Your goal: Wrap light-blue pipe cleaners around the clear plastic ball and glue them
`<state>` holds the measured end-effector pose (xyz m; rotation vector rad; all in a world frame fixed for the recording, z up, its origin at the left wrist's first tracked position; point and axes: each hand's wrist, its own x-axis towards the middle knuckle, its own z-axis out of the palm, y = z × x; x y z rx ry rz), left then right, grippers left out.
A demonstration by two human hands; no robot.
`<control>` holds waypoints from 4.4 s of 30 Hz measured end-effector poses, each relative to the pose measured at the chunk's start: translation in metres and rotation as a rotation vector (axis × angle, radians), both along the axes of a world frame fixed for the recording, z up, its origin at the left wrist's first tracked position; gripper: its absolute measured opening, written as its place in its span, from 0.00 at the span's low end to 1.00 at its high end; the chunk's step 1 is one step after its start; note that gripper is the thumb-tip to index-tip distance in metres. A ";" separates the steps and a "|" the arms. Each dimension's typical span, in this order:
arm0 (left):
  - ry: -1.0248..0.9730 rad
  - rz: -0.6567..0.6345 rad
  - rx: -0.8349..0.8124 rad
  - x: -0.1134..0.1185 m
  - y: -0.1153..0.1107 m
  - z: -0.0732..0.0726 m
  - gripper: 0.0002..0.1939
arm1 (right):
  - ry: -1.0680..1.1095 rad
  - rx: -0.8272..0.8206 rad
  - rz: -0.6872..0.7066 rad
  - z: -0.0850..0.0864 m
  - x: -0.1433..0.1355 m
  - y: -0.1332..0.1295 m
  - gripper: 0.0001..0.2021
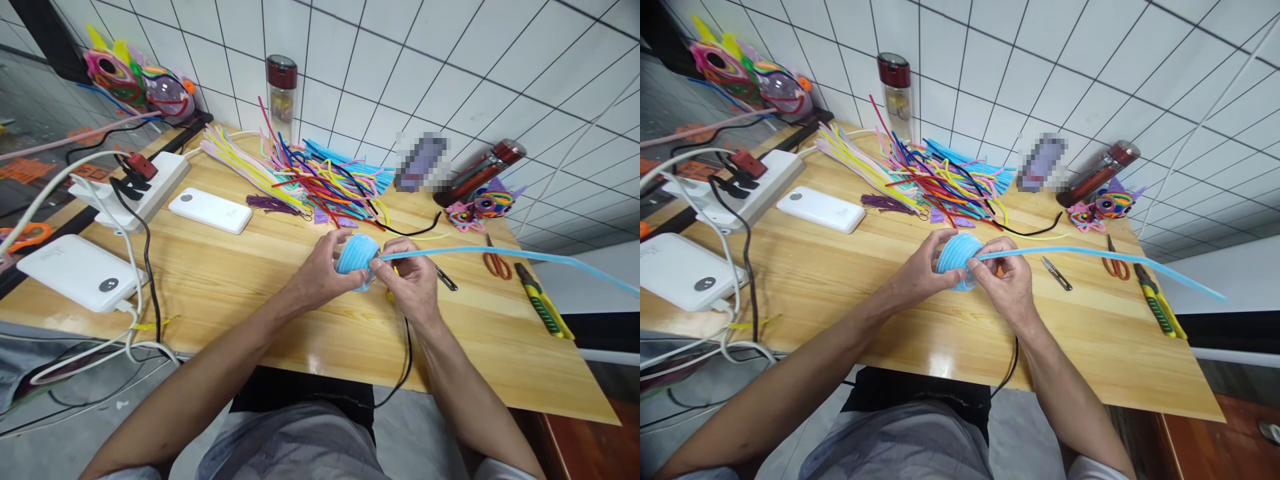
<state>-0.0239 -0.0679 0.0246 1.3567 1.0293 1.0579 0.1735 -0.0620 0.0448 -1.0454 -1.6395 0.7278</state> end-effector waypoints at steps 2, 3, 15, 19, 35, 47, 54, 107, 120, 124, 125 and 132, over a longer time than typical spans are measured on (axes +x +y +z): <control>0.005 0.002 -0.001 0.000 0.000 0.000 0.41 | -0.012 -0.005 0.000 0.000 0.000 0.000 0.06; 0.007 0.004 -0.001 0.000 0.000 0.000 0.40 | -0.014 -0.012 0.003 0.000 0.000 0.000 0.06; 0.017 0.020 -0.001 -0.002 -0.001 0.003 0.37 | 0.063 -0.179 0.039 0.001 0.004 0.001 0.14; 0.018 0.004 -0.010 -0.002 -0.001 0.004 0.37 | 0.070 -0.156 0.062 -0.002 0.004 0.002 0.11; 0.023 0.004 0.000 0.000 -0.001 0.001 0.38 | 0.048 -0.161 0.026 0.000 -0.001 0.001 0.11; 0.027 0.048 -0.003 0.002 -0.001 0.003 0.37 | 0.074 -0.234 -0.033 -0.004 -0.001 0.002 0.17; 0.033 0.075 -0.003 0.002 0.000 0.003 0.35 | 0.084 -0.272 -0.005 0.000 0.003 0.004 0.22; 0.204 0.130 0.187 0.004 0.001 -0.015 0.36 | -0.405 0.316 0.048 0.006 0.012 0.006 0.02; 0.234 0.126 0.142 0.003 0.002 -0.011 0.35 | -0.373 0.285 0.100 0.009 0.011 0.006 0.05; 0.235 0.120 0.141 0.002 0.002 -0.010 0.35 | -0.379 0.284 0.089 0.008 0.011 0.007 0.05; 0.233 0.120 0.142 0.003 0.001 -0.010 0.35 | -0.383 0.283 0.087 0.008 0.011 0.006 0.04; 0.219 0.125 0.144 0.004 0.001 -0.011 0.34 | -0.397 0.301 0.070 0.006 0.009 0.005 0.04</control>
